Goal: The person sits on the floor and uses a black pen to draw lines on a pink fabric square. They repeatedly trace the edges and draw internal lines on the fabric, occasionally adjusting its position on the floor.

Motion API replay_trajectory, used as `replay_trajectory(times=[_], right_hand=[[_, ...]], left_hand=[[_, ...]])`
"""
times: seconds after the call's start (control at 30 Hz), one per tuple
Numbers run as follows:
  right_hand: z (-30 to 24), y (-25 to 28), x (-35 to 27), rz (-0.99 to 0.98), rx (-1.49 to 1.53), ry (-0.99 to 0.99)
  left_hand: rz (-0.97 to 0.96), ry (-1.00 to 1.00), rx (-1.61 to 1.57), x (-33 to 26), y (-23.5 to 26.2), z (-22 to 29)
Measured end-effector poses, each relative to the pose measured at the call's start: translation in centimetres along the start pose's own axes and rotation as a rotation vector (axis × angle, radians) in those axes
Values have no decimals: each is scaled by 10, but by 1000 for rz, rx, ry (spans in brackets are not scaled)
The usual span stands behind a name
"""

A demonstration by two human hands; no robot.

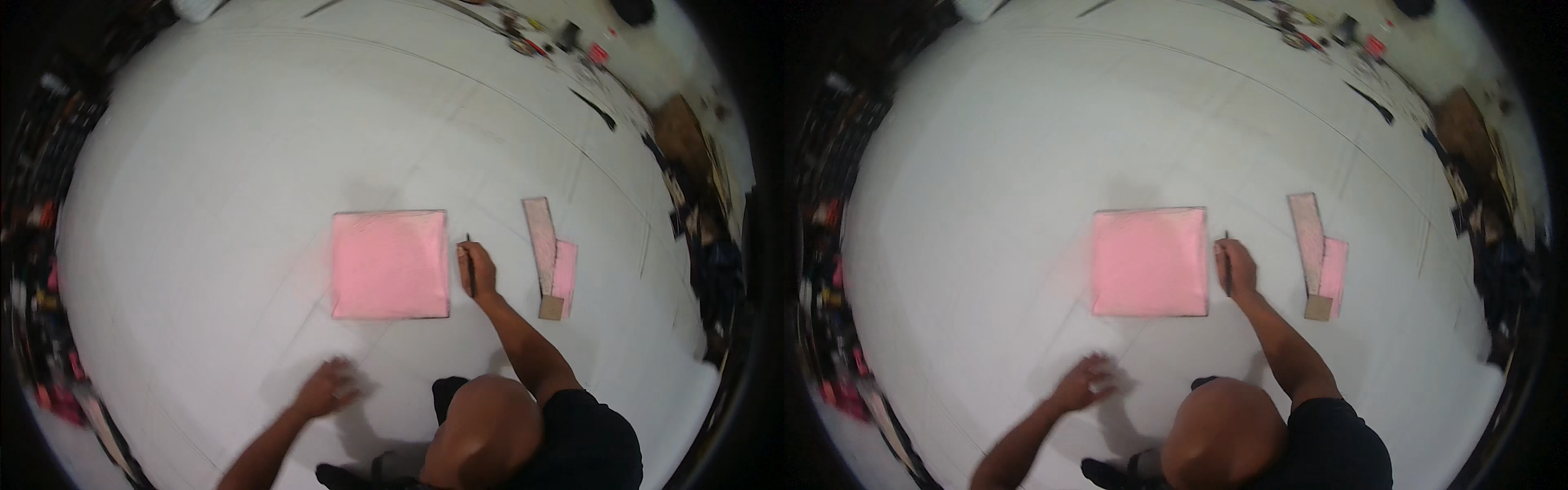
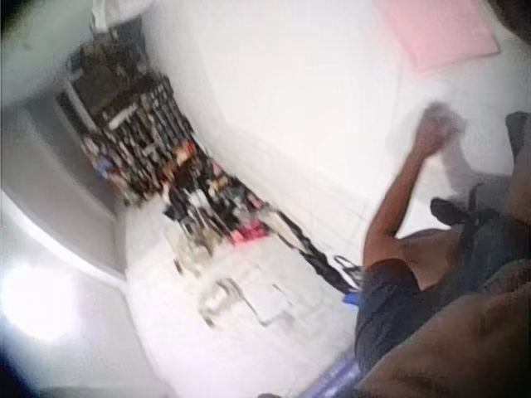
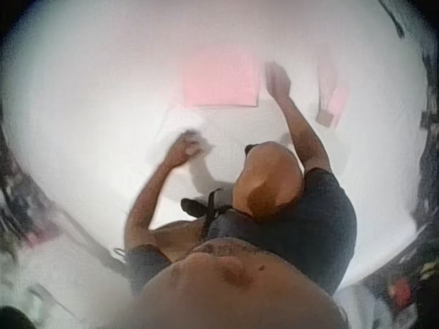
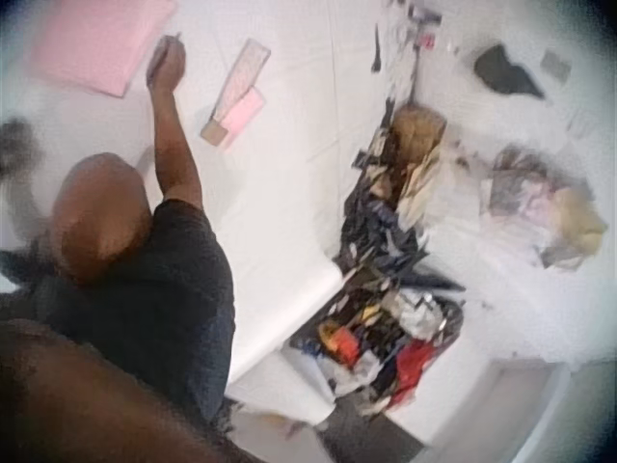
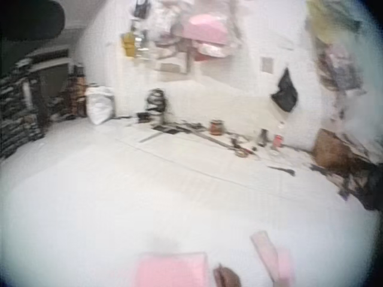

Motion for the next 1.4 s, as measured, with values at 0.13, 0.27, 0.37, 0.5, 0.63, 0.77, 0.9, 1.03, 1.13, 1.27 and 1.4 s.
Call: replay_trajectory(times=[0.13, 0.27, 0.37, 0.5, 0.63, 0.77, 0.9, 1.03, 1.13, 1.27, 1.4], right_hand=[[13, 6, 17, -146, 3, -17], [-93, -49, 43, -604, 360, -258], [-216, -66, 59, -920, -234, 415], [-337, -122, -14, -1333, -554, 678], [-397, -173, -110, -1421, -632, 1137], [-441, -190, -179, -1451, -420, 1245], [-421, -202, -185, -1668, -699, 1146], [-394, -213, -169, -1772, -732, 945], [-406, -219, -135, -1488, -618, 964], [-432, -219, -81, -997, -531, 1133], [-441, -211, -47, -852, -528, 1059]], left_hand=[[396, 665, 102, -125, 142, -134], [933, 1024, 41, -344, 201, -197], [942, 1114, -287, -397, 164, -236], [635, 1100, -511, -408, 102, -230], [747, 1030, -712, -406, 101, -233], [916, 868, -727, -398, 125, -223], [902, 915, -726, -406, 117, -232], [898, 964, -630, -441, 91, -267], [904, 974, -625, -453, 81, -274], [890, 1010, -641, -450, 75, -274], [904, 981, -639, -447, 80, -276]])
Point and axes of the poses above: each hand's wrist, its own x-axis towards the middle knuckle, its own y-axis out of the back of the hand, z = x × y, the point moved 10 cm from there along x, towards the middle knuckle, and after that the axes turned 8 degrees about -z, right-handed, at the moved point
